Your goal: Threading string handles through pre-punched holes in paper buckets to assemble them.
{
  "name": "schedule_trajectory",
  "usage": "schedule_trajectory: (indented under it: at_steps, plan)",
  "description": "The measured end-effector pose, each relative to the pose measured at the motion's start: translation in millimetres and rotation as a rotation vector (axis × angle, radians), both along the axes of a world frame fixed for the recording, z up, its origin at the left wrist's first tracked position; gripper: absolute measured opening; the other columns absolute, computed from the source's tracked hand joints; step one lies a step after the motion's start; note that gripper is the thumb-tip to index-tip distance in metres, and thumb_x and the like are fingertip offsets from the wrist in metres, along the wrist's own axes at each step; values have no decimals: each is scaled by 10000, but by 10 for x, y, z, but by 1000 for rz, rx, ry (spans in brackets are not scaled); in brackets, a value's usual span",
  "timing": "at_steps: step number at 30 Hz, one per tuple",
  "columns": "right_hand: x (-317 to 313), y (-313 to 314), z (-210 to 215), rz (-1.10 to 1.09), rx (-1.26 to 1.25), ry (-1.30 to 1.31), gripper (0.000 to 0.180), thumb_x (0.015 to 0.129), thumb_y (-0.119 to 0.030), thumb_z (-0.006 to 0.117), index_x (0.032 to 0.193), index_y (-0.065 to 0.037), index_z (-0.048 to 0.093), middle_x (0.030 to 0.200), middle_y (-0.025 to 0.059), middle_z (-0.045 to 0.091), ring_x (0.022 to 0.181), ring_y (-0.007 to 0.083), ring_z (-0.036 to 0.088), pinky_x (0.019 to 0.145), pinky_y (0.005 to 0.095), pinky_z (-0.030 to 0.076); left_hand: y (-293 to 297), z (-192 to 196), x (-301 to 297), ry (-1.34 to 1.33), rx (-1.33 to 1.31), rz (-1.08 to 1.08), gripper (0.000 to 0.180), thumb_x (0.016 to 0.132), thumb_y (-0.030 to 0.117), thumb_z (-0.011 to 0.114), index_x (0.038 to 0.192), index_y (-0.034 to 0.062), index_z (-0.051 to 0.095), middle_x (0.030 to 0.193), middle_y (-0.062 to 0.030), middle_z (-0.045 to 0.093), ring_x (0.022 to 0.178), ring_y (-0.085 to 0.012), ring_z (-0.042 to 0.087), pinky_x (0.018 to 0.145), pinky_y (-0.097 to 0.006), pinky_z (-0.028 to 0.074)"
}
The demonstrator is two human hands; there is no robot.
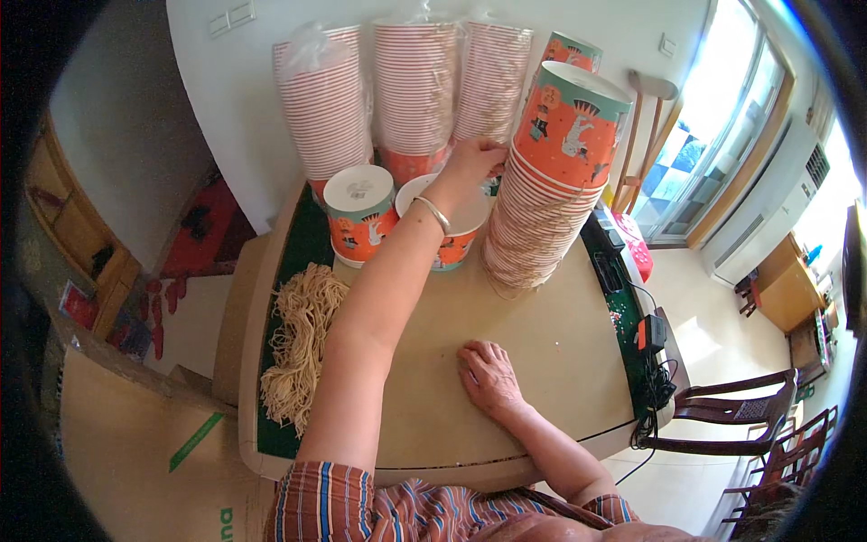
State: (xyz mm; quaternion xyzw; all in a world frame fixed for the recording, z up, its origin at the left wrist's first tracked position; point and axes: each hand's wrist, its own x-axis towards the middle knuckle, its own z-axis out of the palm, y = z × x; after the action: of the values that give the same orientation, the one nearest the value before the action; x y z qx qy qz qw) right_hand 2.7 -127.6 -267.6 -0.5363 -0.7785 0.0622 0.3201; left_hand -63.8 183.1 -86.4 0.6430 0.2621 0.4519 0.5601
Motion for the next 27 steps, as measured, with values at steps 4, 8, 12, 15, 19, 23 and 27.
schedule_trajectory:
  at_steps: [4,8,12,15,19,23,27]
  plan:
    - [-8,-15,45,5,-23,-10,270,897,-119,662,1156,-50,629,1209,136,591,1161,353,554,1011,469,445,13,-2,33,-27,-61,66,170,979,125,633,988,-31,700,889,-70,715,762,-166,694,712,-291,597]
    - [-57,-16,41,8,-42,-21,282,897,-123,662,1168,-50,627,1227,136,580,1178,351,540,1025,468,436,47,-105,15,-110,-115,78,175,987,140,615,988,-20,686,876,-71,695,722,-189,694,678,-319,619]
    - [-6,-23,37,-10,-56,-28,290,890,-124,666,1168,-49,627,1226,136,580,1175,351,540,1023,464,437,-92,-82,70,31,-251,104,181,984,168,611,987,2,682,871,-66,675,723,-189,688,681,-318,619]
    - [-23,-32,117,11,-46,-14,290,882,-119,667,1161,-48,629,1223,135,581,1161,351,543,1013,461,440,-128,-81,-56,60,-294,10,195,975,188,609,999,8,679,878,-64,667,722,-187,680,672,-328,617]
    - [0,-24,131,11,-74,3,277,897,-136,648,1160,-49,633,1232,137,573,1171,352,531,1023,464,429,-273,2,-87,93,-259,-54,208,974,201,618,1018,5,673,883,-71,671,735,-193,680,638,-348,609]
    - [0,-16,153,17,-104,-4,268,915,-157,629,1160,-49,636,1240,139,565,1200,352,519,1049,463,413,-247,4,-63,150,-272,-2,225,969,220,650,1028,3,664,928,-86,675,770,-207,685,631,-349,603]
    - [-6,-5,80,-2,-76,-7,262,918,-163,623,1155,-52,639,1241,137,566,1211,351,518,1057,462,410,-179,-99,23,160,-262,37,203,889,154,694,967,-26,641,824,-141,689,655,-249,704,570,-384,607]
